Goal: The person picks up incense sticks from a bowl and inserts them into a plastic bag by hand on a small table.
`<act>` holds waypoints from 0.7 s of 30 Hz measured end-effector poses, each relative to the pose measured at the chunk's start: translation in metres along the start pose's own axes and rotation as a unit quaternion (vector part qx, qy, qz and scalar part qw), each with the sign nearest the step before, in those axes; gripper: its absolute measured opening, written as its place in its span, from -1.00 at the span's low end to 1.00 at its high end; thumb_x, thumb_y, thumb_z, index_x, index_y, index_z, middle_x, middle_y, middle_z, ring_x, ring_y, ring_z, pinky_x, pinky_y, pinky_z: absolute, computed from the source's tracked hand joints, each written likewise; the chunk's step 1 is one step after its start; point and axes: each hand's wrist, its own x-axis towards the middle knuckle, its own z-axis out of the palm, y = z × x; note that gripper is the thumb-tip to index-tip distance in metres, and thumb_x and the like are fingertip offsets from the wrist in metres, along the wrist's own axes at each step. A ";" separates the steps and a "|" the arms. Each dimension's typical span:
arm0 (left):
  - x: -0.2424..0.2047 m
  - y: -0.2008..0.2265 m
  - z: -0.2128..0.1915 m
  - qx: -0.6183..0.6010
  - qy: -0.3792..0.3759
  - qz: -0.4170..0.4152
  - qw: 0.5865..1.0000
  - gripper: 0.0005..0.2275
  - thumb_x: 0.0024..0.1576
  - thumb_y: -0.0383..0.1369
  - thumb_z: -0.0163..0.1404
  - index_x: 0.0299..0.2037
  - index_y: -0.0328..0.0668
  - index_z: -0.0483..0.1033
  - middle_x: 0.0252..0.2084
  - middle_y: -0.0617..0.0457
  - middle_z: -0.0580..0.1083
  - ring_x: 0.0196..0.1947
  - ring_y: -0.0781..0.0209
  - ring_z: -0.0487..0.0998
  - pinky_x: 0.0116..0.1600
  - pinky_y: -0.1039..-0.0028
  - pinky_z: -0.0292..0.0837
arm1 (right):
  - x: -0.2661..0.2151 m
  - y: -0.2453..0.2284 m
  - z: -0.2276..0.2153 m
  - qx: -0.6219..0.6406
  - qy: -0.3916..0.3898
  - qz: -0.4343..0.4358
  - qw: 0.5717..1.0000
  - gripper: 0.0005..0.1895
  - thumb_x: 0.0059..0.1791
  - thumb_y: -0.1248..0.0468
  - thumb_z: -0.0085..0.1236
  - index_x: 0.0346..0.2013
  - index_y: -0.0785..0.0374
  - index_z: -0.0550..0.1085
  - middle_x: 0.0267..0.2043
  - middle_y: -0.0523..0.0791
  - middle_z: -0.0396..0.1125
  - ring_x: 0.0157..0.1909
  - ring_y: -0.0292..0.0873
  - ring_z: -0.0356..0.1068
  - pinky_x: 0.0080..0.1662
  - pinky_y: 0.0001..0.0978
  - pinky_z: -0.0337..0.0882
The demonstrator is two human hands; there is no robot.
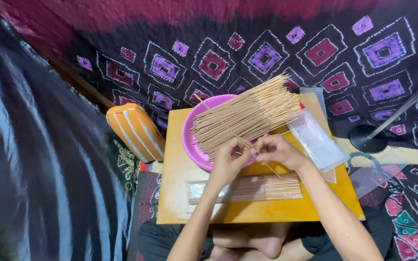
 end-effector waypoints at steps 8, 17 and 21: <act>0.018 0.003 -0.030 -0.044 -0.020 0.003 0.999 -0.92 0.09 -0.55 0.19 -0.25 -0.35 0.58 -0.30 -0.03 0.56 -0.37 0.26 0.60 -0.26 0.54 0.64 | -0.001 0.007 -0.001 0.029 -0.032 0.001 0.999 -0.85 -0.19 0.36 0.40 -0.46 0.41 0.60 -0.66 -0.07 0.35 -0.62 -0.24 0.36 -0.50 -0.45 0.40; 0.057 0.048 -0.104 -0.045 0.221 0.090 0.970 -0.85 0.25 -0.36 0.08 -0.35 -0.21 0.50 -0.49 0.10 0.40 -0.51 0.39 0.44 -0.37 0.62 0.40 | -0.002 0.016 -0.010 0.067 -0.035 0.014 0.997 -0.82 -0.21 0.38 0.40 -0.45 0.46 0.58 -0.65 0.01 0.41 -0.63 -0.19 0.42 -0.54 -0.39 0.46; 0.013 0.010 -0.055 -0.009 0.149 0.017 0.989 -0.85 0.11 -0.44 0.23 -0.20 -0.19 0.52 -0.37 0.10 0.49 -0.31 0.36 0.54 -0.19 0.58 0.49 | 0.004 -0.009 0.004 0.058 0.027 0.000 0.998 -0.85 -0.18 0.43 0.37 -0.40 0.47 0.56 -0.55 0.07 0.45 -0.53 -0.10 0.52 -0.43 -0.29 0.54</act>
